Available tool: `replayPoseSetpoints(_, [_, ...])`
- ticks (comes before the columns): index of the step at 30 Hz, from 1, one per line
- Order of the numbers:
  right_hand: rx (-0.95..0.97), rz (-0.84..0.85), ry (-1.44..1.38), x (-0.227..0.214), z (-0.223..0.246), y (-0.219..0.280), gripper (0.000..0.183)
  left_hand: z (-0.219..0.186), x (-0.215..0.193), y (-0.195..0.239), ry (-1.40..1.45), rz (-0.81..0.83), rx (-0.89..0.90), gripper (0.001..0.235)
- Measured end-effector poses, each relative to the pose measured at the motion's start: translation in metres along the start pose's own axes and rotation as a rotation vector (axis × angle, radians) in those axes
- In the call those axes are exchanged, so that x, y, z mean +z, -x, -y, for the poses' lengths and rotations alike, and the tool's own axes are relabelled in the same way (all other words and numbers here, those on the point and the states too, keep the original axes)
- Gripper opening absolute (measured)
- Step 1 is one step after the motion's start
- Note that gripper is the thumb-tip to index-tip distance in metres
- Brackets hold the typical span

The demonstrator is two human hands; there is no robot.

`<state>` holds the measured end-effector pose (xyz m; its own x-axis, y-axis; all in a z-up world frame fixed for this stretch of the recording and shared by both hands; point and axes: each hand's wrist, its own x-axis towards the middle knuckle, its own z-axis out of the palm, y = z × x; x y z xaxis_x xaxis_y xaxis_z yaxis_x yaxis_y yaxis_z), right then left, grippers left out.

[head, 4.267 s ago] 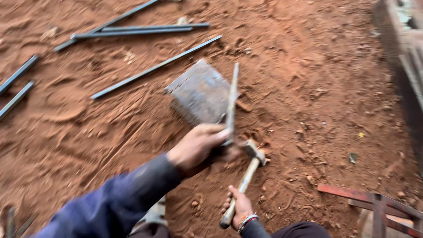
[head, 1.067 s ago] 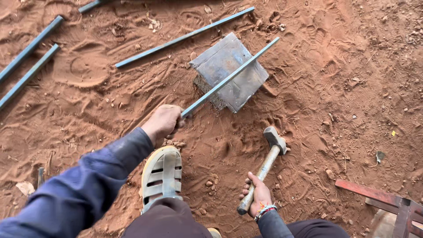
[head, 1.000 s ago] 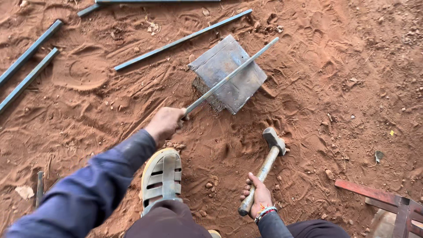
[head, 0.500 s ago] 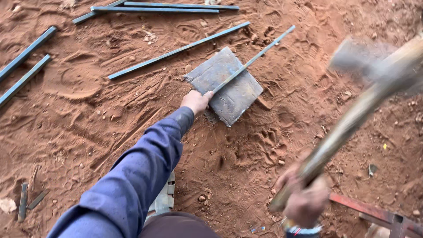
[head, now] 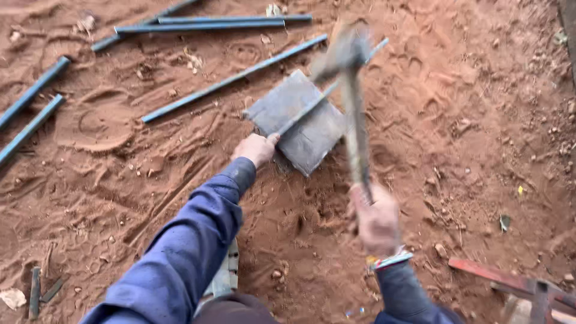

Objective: The person hammers metal rods against a metal block on the ground, striking the rods and turning them by hand.

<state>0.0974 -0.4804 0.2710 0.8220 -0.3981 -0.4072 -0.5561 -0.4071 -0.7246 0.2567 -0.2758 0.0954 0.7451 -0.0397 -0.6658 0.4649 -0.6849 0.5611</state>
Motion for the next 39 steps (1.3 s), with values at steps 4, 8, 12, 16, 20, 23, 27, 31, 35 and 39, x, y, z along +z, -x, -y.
replayPoseSetpoints(4, [-0.445, 0.014, -0.31, -0.013, 0.001, -0.011, 0.023, 0.03, 0.004, 0.01, -0.012, 0.006, 0.082, 0.073])
replayPoseSetpoints(8, [-0.399, -0.175, -0.186, 0.026, -0.021, -0.024, 0.03, 0.056, 0.008, 0.028, -0.049, -0.021, 0.088, 0.071])
replayPoseSetpoints(12, [-0.165, -0.023, 0.119, 0.028, -0.039, -0.017, 0.042, 0.067, 0.004, 0.035, -0.033, -0.028, 0.042, 0.068])
replayPoseSetpoints(16, [-0.203, -0.019, -0.169, -0.004, -0.033, -0.011, 0.041, 0.097, 0.006, 0.042, -0.061, -0.042, 0.019, 0.068])
replayPoseSetpoints(20, [-0.477, -0.065, -0.185, -0.001, -0.03, -0.015, 0.037, 0.134, 0.009, 0.054, -0.016, -0.061, 0.054, 0.067])
replayPoseSetpoints(23, [-0.421, -0.133, 0.087, 0.027, -0.033, -0.018, 0.04, 0.149, 0.013, 0.065, -0.024, -0.095, 0.047, 0.063])
replayPoseSetpoints(27, [-0.113, -0.013, 0.146, 0.028, -0.033, -0.015, 0.042, 0.152, 0.016, 0.073, -0.047, -0.098, 0.044, 0.067])
replayPoseSetpoints(31, [-0.267, -0.001, -0.038, -0.011, -0.026, -0.017, 0.047, 0.175, 0.02, 0.078, -0.029, -0.12, 0.07, 0.064])
replayPoseSetpoints(35, [-0.558, -0.098, -0.142, 0.0, -0.02, -0.021, 0.052, 0.205, 0.015, 0.092, -0.012, -0.111, 0.063, 0.065])
replayPoseSetpoints(39, [-0.414, -0.144, 0.252, 0.027, -0.032, -0.015, 0.049, 0.218, 0.012, 0.11, -0.009, -0.181, 0.137, 0.062])
